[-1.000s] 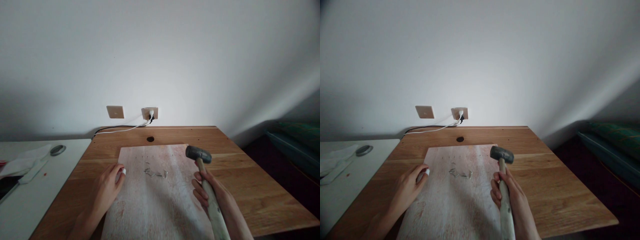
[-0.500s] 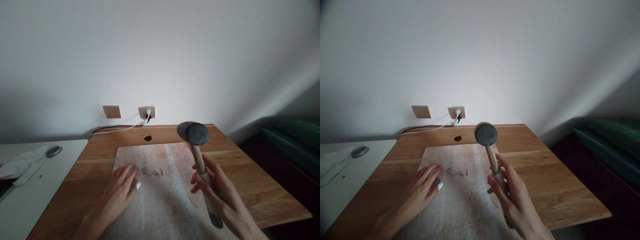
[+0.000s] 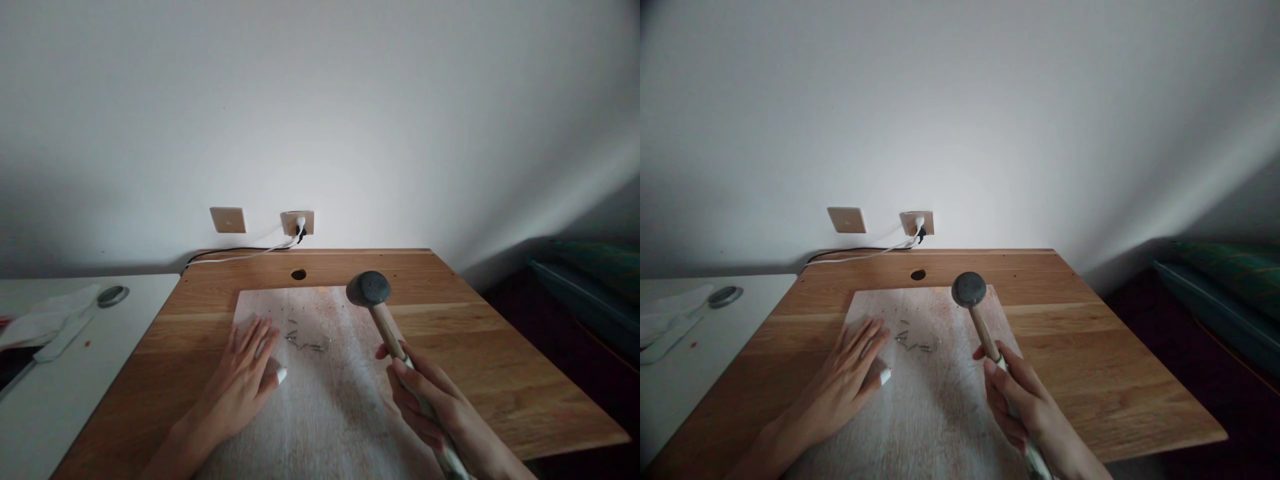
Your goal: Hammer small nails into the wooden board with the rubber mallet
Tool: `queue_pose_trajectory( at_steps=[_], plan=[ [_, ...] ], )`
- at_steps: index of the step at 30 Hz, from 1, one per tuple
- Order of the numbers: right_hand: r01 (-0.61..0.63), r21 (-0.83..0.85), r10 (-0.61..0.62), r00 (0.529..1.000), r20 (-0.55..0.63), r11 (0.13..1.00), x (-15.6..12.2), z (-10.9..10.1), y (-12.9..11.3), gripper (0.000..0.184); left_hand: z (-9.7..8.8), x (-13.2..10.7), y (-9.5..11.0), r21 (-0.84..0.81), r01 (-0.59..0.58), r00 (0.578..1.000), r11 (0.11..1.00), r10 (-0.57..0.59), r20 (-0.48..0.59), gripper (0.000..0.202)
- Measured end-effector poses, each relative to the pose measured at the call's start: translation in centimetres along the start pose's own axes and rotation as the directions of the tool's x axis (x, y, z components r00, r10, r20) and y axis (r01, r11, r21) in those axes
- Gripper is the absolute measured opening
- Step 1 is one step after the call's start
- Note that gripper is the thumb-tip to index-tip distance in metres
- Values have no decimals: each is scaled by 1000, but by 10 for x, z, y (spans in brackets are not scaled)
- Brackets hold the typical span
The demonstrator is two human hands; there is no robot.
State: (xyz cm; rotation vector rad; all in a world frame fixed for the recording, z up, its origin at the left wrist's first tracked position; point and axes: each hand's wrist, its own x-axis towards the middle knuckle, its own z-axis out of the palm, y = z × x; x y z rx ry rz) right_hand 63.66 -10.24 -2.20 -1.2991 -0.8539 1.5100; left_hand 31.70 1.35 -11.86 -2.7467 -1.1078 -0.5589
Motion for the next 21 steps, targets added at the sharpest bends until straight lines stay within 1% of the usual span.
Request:
queue_pose_trajectory(
  at_steps=[2,4,6,7,8,9,10,11,12,13,14,16,17,18,20,21],
  plan=[
    [-15,63,14,1000,16,998,-1,1,1,51,-1,1,0,9,0,1000,1000,0,5,55],
    [-18,60,17,1000,10,998,-2,2,2,53,-2,1,0,22,0,1000,1000,0,18,56],
    [-10,-34,9,999,-41,999,-3,5,2,54,-2,2,0,31,2,999,1000,-3,34,56],
    [11,-124,-22,996,-86,992,-3,8,2,54,-3,2,0,32,5,999,999,-6,39,57],
    [52,-238,-86,987,-137,970,-5,11,0,55,-3,2,0,30,8,999,1000,-9,45,56],
    [104,-367,-183,965,-186,924,-6,15,-3,55,-3,2,-1,27,14,999,1000,-15,50,56],
    [153,-494,-298,927,-229,856,-8,18,-7,55,-3,3,-1,24,21,998,999,-22,56,55],
    [190,-600,-412,874,-258,777,-10,20,-12,55,-3,3,-2,22,28,998,999,-30,62,55],
    [217,-673,-505,821,-266,707,-12,21,-17,55,-3,4,-2,21,36,997,999,-38,69,54],
    [238,-707,-554,793,-255,666,-14,21,-22,55,-3,5,-2,22,43,996,999,-44,75,54],
    [259,-707,-560,796,-230,658,-16,20,-26,54,-2,6,-3,23,50,995,998,-52,80,54],
    [286,-647,-492,856,-158,707,-18,14,-29,51,-2,6,-2,22,63,994,998,-65,83,54],
    [278,-618,-439,890,-121,736,-18,9,-26,50,-2,6,-1,19,71,994,997,-72,80,54],
    [252,-606,-392,914,-108,754,-17,4,-22,49,-2,5,1,17,76,994,997,-77,73,54],
    [192,-640,-342,932,-118,744,-12,-7,-9,45,-5,2,6,20,75,996,997,-76,52,55],
    [177,-666,-342,931,-125,725,-8,-13,-2,43,-8,1,10,26,67,997,997,-68,40,57]
  ],
)
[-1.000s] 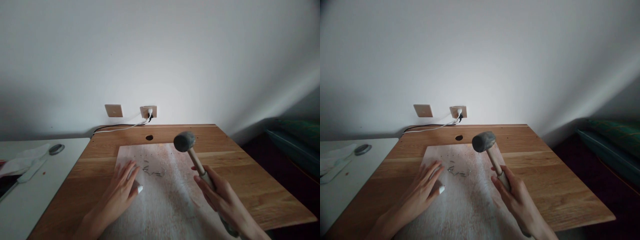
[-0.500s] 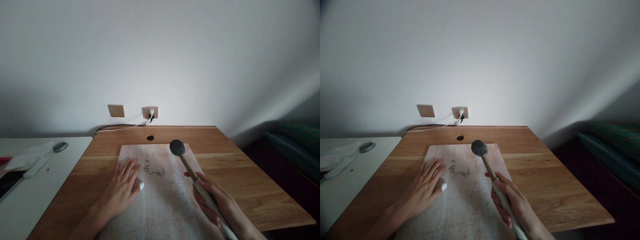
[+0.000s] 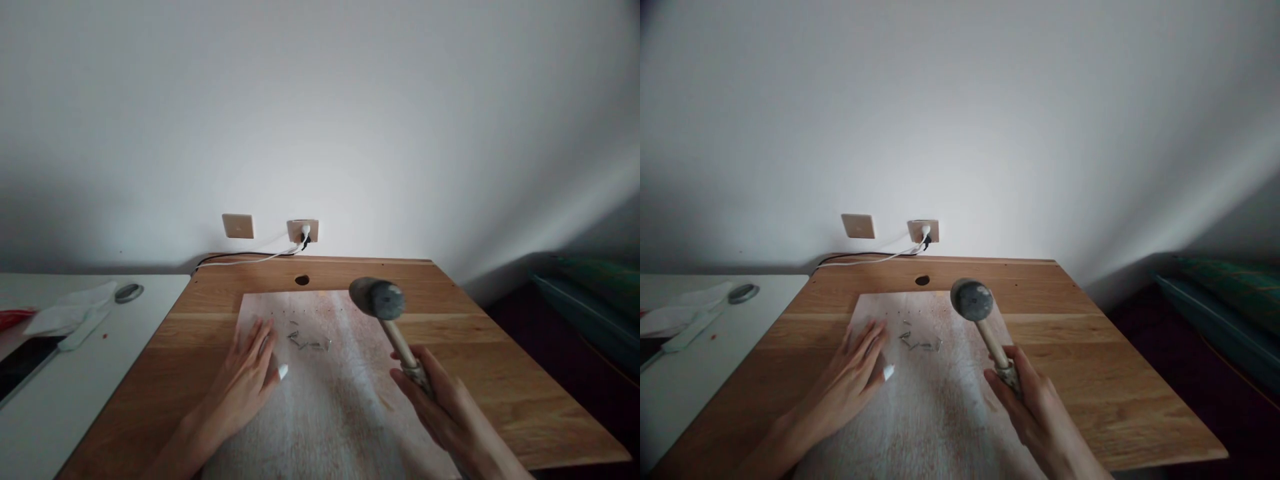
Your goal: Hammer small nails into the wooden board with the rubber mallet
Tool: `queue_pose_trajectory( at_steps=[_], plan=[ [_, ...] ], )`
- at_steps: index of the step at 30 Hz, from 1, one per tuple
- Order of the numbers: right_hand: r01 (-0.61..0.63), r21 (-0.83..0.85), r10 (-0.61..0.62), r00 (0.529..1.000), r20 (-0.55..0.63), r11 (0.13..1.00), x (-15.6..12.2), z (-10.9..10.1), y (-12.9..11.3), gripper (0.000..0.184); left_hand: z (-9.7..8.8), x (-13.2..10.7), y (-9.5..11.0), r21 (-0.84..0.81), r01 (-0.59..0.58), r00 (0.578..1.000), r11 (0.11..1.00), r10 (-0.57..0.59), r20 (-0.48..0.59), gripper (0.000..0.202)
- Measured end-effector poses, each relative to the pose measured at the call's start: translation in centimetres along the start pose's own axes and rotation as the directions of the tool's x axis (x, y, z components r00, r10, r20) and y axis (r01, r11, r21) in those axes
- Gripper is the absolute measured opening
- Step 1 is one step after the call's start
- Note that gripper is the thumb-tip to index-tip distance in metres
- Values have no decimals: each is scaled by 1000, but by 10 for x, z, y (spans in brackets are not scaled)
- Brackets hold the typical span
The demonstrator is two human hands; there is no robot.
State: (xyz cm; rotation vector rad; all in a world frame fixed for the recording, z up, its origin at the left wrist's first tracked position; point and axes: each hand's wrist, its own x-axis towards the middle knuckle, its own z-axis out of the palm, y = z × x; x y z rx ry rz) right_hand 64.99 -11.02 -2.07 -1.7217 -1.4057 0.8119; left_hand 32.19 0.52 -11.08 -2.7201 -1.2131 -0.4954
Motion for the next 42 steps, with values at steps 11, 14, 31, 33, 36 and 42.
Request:
queue_pose_trajectory(
  at_steps=[11,14,31,33,36,42],
  plan=[
    [-102,-11,103,989,102,995,25,13,60,48,-2,-9,13,52,-42,998,998,44,-36,69],
    [-142,3,140,983,117,990,29,13,64,51,-1,-9,12,66,-43,998,997,45,-39,69],
    [-223,99,187,941,283,970,62,19,52,54,5,11,-16,-45,-42,999,998,44,24,67],
    [-213,121,169,940,297,970,54,10,38,53,1,14,-17,-115,-10,999,993,14,33,62],
    [-132,256,79,975,208,958,37,-15,-2,52,-7,27,-19,-244,103,995,964,-96,42,51],
    [363,373,-300,929,-216,854,17,-47,-54,38,-14,75,-23,-359,231,973,904,-223,65,32]
  ],
)
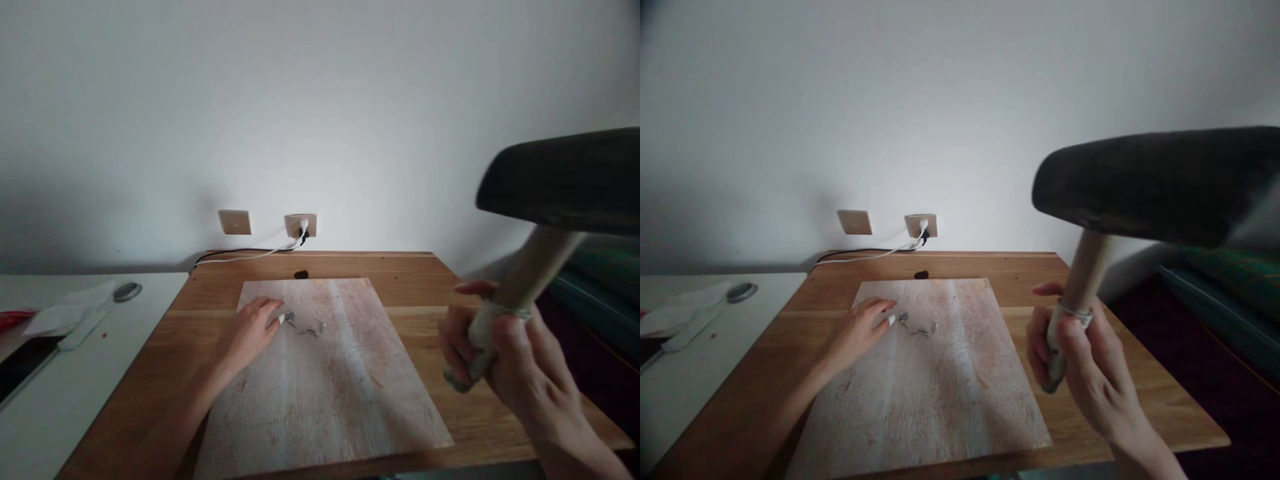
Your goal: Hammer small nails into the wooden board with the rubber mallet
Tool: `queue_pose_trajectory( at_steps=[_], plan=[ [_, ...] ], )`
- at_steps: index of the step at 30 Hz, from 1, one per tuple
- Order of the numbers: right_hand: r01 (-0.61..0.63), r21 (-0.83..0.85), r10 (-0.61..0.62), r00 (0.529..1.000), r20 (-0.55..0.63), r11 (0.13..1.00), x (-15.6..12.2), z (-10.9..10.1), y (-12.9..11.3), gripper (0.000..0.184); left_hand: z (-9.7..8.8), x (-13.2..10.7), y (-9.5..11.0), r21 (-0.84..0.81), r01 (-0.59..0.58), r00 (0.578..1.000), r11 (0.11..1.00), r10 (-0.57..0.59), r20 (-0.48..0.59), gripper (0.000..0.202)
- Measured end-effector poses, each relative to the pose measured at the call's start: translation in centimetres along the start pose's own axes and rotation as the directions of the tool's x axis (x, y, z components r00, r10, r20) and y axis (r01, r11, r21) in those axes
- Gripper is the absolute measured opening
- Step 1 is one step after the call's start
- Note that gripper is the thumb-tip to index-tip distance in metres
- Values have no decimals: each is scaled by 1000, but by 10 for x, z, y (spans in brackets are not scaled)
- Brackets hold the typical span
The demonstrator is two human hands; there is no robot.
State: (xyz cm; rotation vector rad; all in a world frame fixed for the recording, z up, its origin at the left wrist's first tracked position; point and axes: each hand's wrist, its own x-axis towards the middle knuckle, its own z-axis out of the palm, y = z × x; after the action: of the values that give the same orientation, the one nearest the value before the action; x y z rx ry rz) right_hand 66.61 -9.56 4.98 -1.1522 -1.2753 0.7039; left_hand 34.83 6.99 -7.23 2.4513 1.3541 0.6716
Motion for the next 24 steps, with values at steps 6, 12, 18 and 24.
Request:
queue_pose_trajectory(
  at_steps=[6,12,18,24],
  plan=[
    [-144,-514,263,950,167,845,-16,-3,68,40,5,22,3,-52,-26,997,998,30,73,17],
    [-155,-681,385,901,199,716,-19,-5,106,40,13,24,-2,-118,-36,996,992,46,82,14],
    [-396,-598,596,783,175,696,-15,-3,107,45,14,23,1,-114,-73,994,991,82,79,19],
    [-408,-305,451,888,85,861,-14,-5,67,54,12,22,-2,-150,-46,993,988,61,97,13]
  ],
)
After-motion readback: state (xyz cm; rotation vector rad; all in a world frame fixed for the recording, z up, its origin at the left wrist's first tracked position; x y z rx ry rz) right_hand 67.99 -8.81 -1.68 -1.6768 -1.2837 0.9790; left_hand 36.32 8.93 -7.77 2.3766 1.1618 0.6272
